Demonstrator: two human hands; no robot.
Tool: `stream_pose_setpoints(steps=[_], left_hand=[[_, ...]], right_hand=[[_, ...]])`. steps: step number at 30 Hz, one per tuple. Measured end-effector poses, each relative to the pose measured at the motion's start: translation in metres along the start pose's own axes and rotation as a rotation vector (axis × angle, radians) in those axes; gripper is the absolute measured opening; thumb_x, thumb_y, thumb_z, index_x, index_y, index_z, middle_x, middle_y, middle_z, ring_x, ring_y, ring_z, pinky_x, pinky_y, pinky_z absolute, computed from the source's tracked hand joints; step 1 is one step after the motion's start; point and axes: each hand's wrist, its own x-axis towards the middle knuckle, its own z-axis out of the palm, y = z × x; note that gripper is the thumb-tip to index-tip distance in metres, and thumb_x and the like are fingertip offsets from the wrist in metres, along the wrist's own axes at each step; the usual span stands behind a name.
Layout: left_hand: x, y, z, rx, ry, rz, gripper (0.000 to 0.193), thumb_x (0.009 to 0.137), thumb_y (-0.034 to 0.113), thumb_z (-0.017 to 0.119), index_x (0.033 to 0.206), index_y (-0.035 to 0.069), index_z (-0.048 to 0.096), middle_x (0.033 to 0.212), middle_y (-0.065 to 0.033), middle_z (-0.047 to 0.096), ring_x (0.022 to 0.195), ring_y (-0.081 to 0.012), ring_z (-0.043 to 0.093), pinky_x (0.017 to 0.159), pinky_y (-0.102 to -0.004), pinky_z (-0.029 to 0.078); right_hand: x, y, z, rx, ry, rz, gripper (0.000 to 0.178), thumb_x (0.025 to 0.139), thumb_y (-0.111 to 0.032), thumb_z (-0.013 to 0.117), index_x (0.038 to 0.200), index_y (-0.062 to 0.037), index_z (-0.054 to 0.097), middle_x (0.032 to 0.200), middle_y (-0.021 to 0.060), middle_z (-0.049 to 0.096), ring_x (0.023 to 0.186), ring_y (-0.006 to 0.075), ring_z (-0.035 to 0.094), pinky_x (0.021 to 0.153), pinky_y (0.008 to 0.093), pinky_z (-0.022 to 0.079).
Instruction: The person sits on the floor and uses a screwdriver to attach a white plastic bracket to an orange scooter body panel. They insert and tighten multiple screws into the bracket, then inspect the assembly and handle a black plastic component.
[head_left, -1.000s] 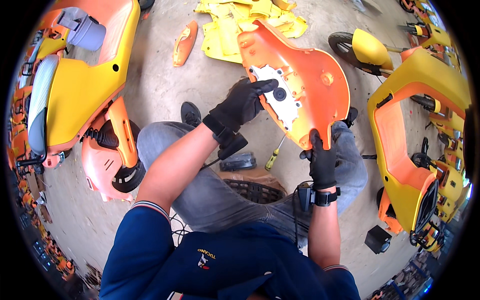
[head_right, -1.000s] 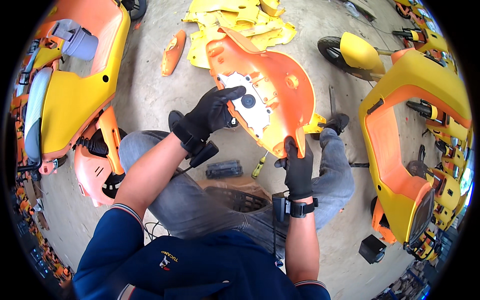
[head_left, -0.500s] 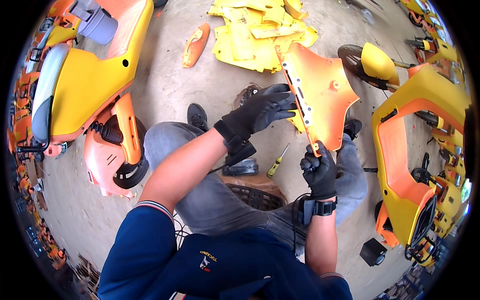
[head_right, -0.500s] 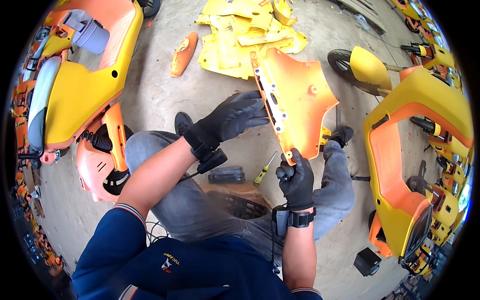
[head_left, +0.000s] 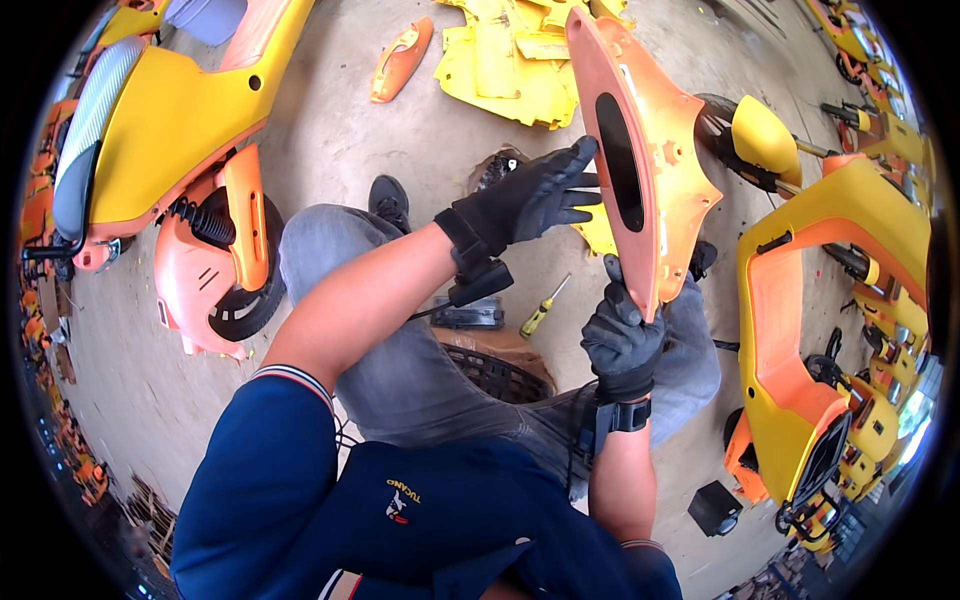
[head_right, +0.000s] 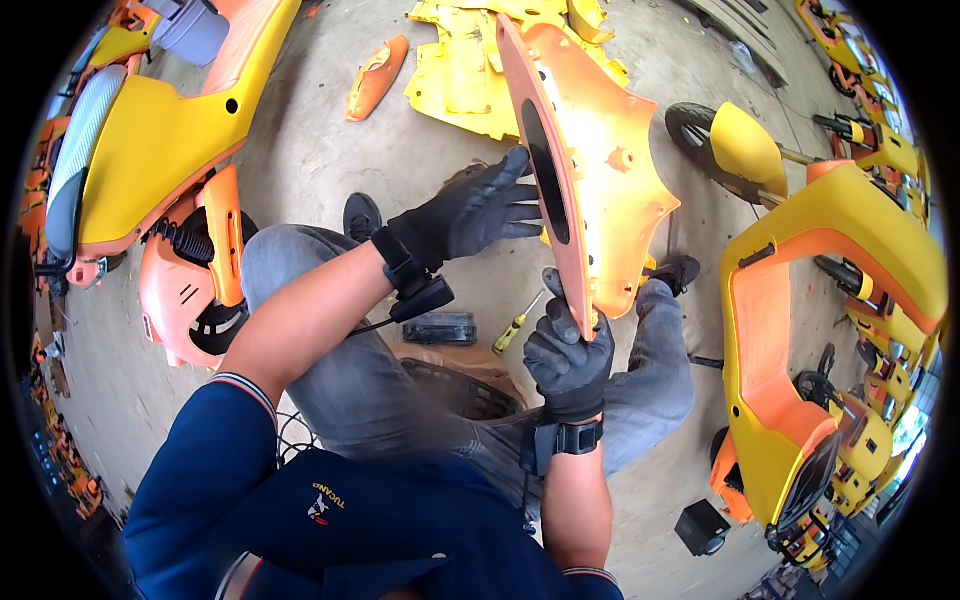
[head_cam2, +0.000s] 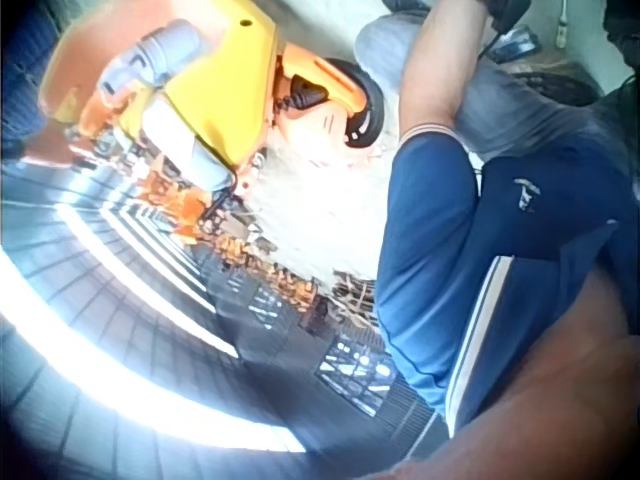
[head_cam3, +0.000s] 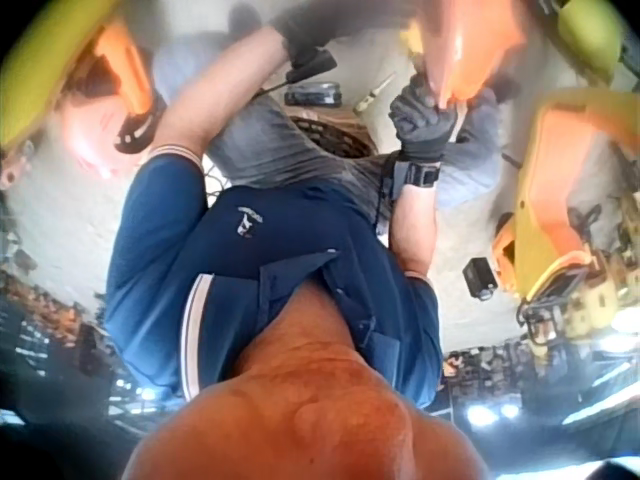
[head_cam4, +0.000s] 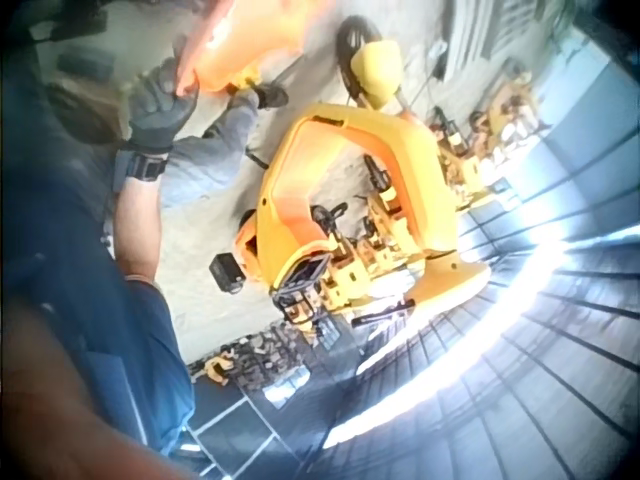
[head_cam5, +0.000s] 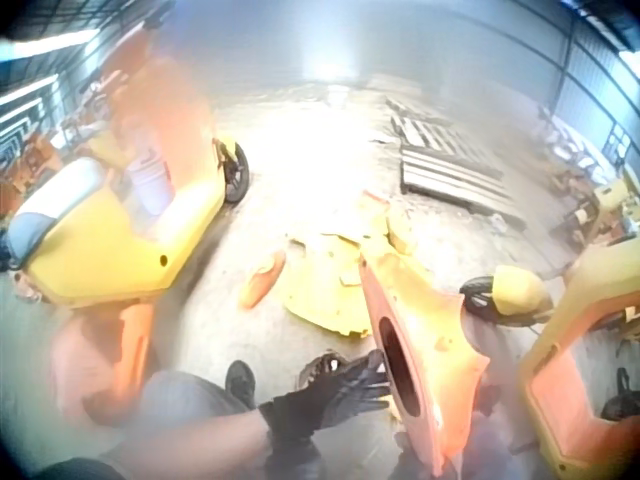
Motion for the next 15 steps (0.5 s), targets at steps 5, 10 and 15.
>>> stream_pose_setpoints(steps=[5,10,15], left_hand=[[-0.012,0.017,0.032,-0.06,-0.181,0.072,0.068,0.098,0.063,0.044,0.145,0.014,0.044,0.134,-0.0059,0.057,0.122,-0.021,0.057,0.105,-0.0469,0.047],[-0.012,0.014,0.029,-0.025,-0.095,0.06,0.056,0.101,0.055,0.046,0.135,0.011,0.052,0.127,-0.0048,0.06,0.116,-0.019,0.06,0.1,-0.0412,0.052],[-0.013,0.014,0.023,0.083,-0.063,0.023,0.051,0.103,0.042,0.053,0.141,0.009,0.048,0.129,-0.005,0.06,0.115,-0.0167,0.06,0.1,-0.0384,0.051]], right_hand=[[0.003,0.013,0.001,-0.023,0.005,0.036,0.051,0.104,-0.026,0.033,0.143,0.0061,0.04,0.074,0.0043,0.049,0.05,0.009,0.041,0.047,0.0277,0.037],[0.011,0.019,-0.004,-0.069,0.152,0.052,0.03,0.104,-0.02,0.044,0.122,0.0041,0.052,0.071,-0.0009,0.045,0.054,0.007,0.043,0.054,0.0244,0.041],[0.013,0.018,-0.034,-0.234,0.263,0.084,0.019,0.101,-0.019,0.055,0.101,-0.0005,0.053,0.066,-0.003,0.042,0.055,0.0062,0.039,0.058,0.0239,0.037]])
